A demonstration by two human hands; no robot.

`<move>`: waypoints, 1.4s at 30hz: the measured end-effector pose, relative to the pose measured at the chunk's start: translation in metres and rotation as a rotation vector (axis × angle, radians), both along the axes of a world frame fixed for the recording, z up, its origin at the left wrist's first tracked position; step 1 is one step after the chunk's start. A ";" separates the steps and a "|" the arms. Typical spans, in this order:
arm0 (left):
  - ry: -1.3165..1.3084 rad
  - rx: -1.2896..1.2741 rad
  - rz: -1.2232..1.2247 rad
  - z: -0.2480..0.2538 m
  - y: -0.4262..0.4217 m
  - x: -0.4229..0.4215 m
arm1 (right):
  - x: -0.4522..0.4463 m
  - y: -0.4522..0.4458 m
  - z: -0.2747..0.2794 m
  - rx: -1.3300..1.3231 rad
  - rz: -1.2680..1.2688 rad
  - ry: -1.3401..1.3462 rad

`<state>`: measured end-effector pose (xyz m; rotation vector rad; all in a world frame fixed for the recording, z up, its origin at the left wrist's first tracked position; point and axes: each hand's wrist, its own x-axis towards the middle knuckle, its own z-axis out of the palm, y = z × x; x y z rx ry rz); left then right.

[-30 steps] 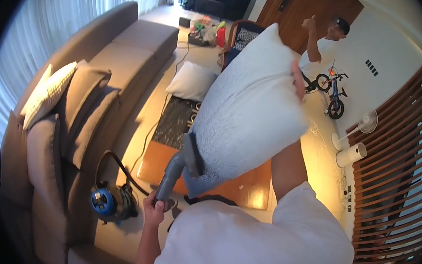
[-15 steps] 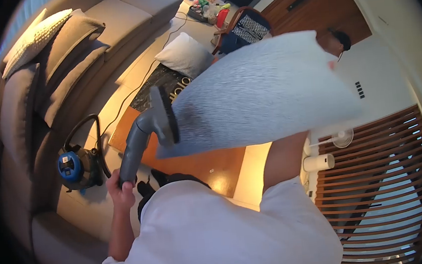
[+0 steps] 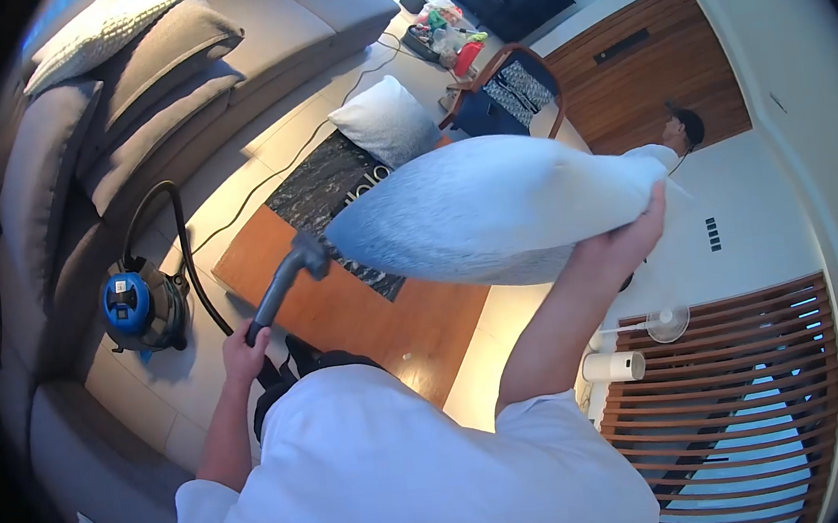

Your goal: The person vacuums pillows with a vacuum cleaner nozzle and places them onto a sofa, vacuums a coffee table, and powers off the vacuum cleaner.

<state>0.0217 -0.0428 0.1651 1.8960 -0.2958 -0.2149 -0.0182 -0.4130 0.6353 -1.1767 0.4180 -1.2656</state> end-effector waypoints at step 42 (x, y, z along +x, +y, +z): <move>0.008 -0.199 -0.242 0.247 -0.121 0.028 | -0.079 0.083 -0.191 0.634 0.135 0.275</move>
